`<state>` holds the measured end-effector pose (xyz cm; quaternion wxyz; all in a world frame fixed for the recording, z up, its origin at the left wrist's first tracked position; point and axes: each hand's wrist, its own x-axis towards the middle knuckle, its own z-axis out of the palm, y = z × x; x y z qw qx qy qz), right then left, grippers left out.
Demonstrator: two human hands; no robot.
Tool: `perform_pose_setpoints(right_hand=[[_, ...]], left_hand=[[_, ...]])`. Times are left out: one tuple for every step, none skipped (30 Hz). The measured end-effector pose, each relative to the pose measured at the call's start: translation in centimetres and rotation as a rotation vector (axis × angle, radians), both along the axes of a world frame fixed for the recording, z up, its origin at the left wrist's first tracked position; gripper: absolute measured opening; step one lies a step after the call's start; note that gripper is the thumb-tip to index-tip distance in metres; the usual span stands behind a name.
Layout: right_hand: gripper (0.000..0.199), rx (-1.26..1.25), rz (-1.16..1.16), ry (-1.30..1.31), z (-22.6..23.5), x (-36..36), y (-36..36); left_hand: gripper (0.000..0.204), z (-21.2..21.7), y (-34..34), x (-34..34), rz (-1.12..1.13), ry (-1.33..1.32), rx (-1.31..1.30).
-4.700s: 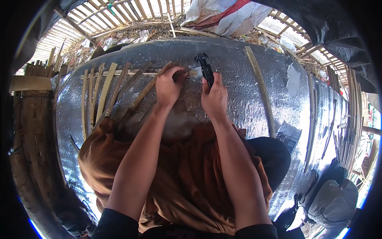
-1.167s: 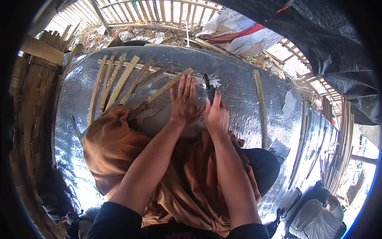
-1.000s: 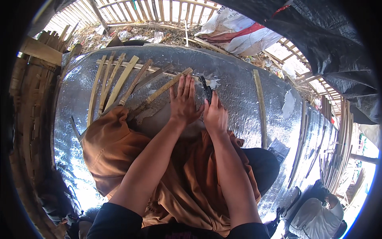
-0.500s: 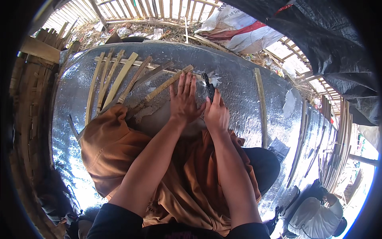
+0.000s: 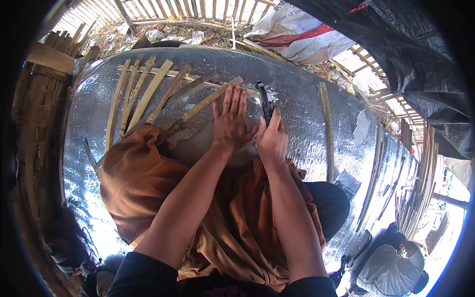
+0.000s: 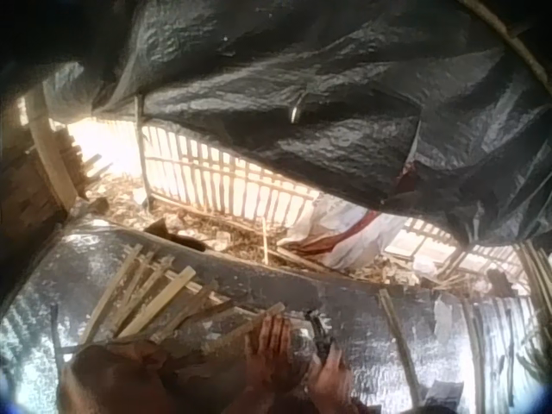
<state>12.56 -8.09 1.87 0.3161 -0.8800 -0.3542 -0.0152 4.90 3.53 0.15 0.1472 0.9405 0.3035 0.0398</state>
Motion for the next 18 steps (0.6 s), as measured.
perform_pose_setpoints(right_hand=[[0.048, -0.003, 0.000, 0.002, 0.00, -0.21, -0.02], [0.048, -0.123, 0.006, 0.053, 0.03, -0.54, 0.04], [0.048, -0.237, 0.011, 0.099, 0.08, -0.62, 0.22], [0.048, -0.176, 0.034, 0.052, -0.11, -0.44, 0.09], [0.048, -0.174, 0.034, 0.049, -0.06, -0.19, 0.16], [0.048, -0.091, 0.022, 0.022, -0.02, -0.20, 0.08], [0.048, -0.008, 0.009, -0.006, 0.06, -0.28, 0.07], [0.048, -0.096, 0.012, -0.025, 0.09, -0.61, 0.20], [0.048, -0.094, 0.011, -0.032, 0.14, -0.51, 0.22], [0.049, -0.123, 0.018, -0.005, 0.09, -0.46, 0.11], [0.049, -0.152, 0.026, 0.021, -0.03, -0.30, 0.06], [0.049, -0.007, 0.058, -0.114, -0.05, -0.27, -0.13], [0.049, -0.011, 0.059, -0.109, -0.10, -0.37, -0.18], [0.049, -0.108, 0.027, -0.063, -0.08, -0.44, -0.19], [0.049, -0.198, -0.006, -0.028, 0.28, -0.37, 0.14], [0.049, -0.300, 0.014, -0.008, 0.27, -0.56, 0.22], [0.049, -0.299, 0.013, -0.013, -0.02, -0.28, -0.02], [0.050, -0.174, 0.042, -0.078, -0.24, -0.14, -0.32]], left_hand=[[0.104, -0.11, -0.11, -0.17, 0.000, 0.002, -0.003], [0.103, -0.24, -0.20, -0.41, 0.007, 0.006, -0.004], [0.102, -0.21, -0.06, -0.41, 0.014, 0.007, 0.000], [0.102, -0.16, 0.05, -0.25, 0.013, 0.003, 0.001], [0.102, -0.10, 0.15, -0.05, 0.007, -0.011, -0.004], [0.101, -0.23, -0.04, -0.18, 0.004, -0.016, -0.017], [0.101, -0.36, -0.18, -0.35, 0.005, -0.011, -0.021], [0.101, -0.49, -0.29, -0.52, 0.014, -0.005, -0.017], [0.101, -0.27, -0.07, -0.32, 0.021, -0.010, -0.006], [0.101, -0.04, 0.04, -0.21, 0.020, -0.017, -0.004], [0.101, 0.19, 0.09, -0.16, 0.015, -0.013, -0.030], [0.101, 0.20, -0.12, -0.44, 0.011, 0.002, -0.062], [0.101, -0.01, -0.21, -0.49, 0.013, 0.007, -0.066], [0.102, -0.26, -0.24, -0.41, 0.012, 0.003, -0.039], [0.102, -0.20, -0.02, -0.13, 0.011, -0.012, -0.007], [0.102, -0.14, 0.01, -0.12, 0.011, -0.017, -0.006], [0.102, -0.09, -0.04, -0.23, 0.011, -0.005, -0.035], [0.103, 0.00, -0.10, -0.48, 0.011, 0.014, -0.066]])
